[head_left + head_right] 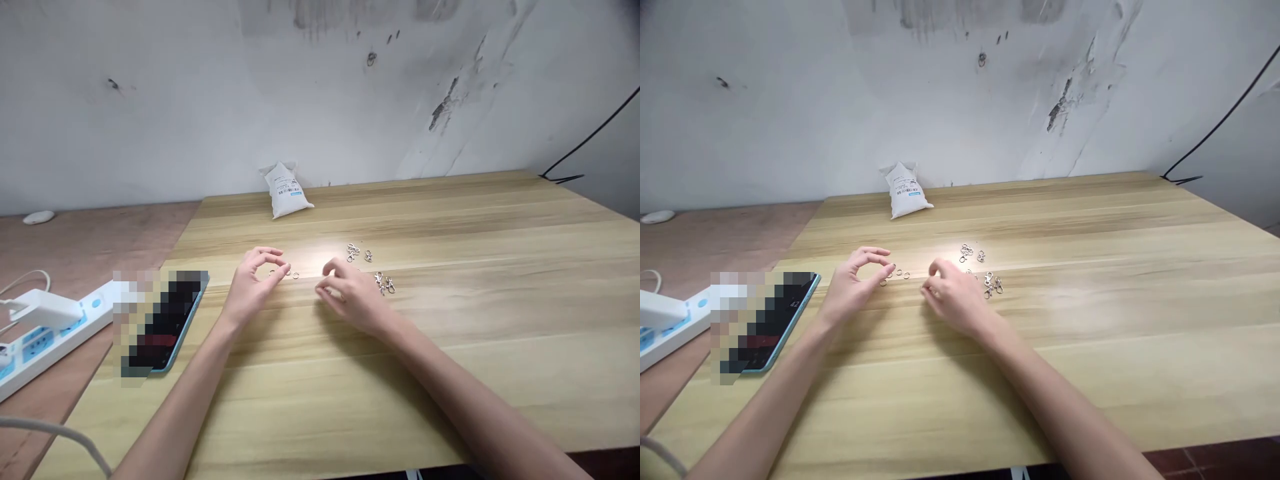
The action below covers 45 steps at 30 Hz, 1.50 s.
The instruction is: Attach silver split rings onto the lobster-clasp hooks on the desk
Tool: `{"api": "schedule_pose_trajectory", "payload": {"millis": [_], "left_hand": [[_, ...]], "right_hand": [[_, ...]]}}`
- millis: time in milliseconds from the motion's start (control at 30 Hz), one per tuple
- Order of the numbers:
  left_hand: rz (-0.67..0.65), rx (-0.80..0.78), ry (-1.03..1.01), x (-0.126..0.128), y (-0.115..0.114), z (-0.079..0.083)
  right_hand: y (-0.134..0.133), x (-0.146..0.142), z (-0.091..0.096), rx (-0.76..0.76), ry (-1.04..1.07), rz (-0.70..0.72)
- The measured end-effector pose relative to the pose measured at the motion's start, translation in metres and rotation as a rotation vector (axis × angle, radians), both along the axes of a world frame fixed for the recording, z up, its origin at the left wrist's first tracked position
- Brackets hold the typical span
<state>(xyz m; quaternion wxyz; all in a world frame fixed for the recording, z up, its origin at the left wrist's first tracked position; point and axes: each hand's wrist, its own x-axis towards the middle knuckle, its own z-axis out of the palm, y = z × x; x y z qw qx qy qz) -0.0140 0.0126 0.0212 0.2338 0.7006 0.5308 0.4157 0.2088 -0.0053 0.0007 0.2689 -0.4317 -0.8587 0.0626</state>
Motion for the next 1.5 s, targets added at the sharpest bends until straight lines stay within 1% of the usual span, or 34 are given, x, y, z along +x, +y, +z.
{"api": "schedule_pose_trajectory", "payload": {"millis": [67,100,167,233,267,333,400,467,533,667,800,1000,1233,1367,1500], "left_hand": [[-0.063,0.073,0.224,-0.007,0.004,-0.005],[-0.107,0.095,0.299,-0.010,0.005,-0.008],[-0.176,0.126,0.436,-0.013,0.007,-0.014],[-0.205,0.143,0.524,-0.014,0.008,-0.018],[-0.201,0.150,0.546,-0.013,0.008,-0.020],[-0.169,0.165,0.555,-0.012,0.009,-0.022],[-0.146,0.181,0.559,-0.011,0.009,-0.023],[-0.158,0.192,0.581,-0.010,0.009,-0.024],[-0.192,0.192,0.606,-0.009,0.009,-0.025],[-0.217,0.180,0.610,-0.009,0.009,-0.025],[-0.227,0.162,0.608,-0.010,0.008,-0.024],[-0.166,0.181,0.598,-0.017,0.009,-0.018],[-0.099,0.178,0.577,-0.028,0.012,-0.014],[-0.101,0.185,0.551,-0.026,0.011,-0.015],[-0.128,0.183,0.568,-0.023,0.010,-0.016]], "right_hand": [[0.007,0.011,0.001,-0.005,-0.032,-0.084],[0.010,0.016,0.002,-0.032,-0.065,-0.074],[0.014,0.027,0.005,-0.114,-0.105,-0.012],[0.018,0.037,0.008,-0.179,-0.095,0.015],[0.021,0.042,0.008,-0.188,-0.072,0.006],[0.027,0.053,0.007,-0.146,-0.007,-0.047],[0.036,0.065,0.002,-0.073,0.042,-0.163],[0.045,0.076,-0.005,0.006,0.059,-0.275],[0.051,0.081,-0.012,0.036,0.022,-0.328],[0.054,0.072,-0.020,0.045,-0.114,-0.342],[0.051,0.059,-0.018,0.089,-0.195,-0.295],[0.047,0.055,-0.013,0.135,-0.188,-0.251],[0.047,0.053,-0.011,0.097,-0.242,-0.267],[0.047,0.046,-0.008,0.087,-0.287,-0.277],[0.049,0.044,-0.012,0.062,-0.231,-0.249]]}}
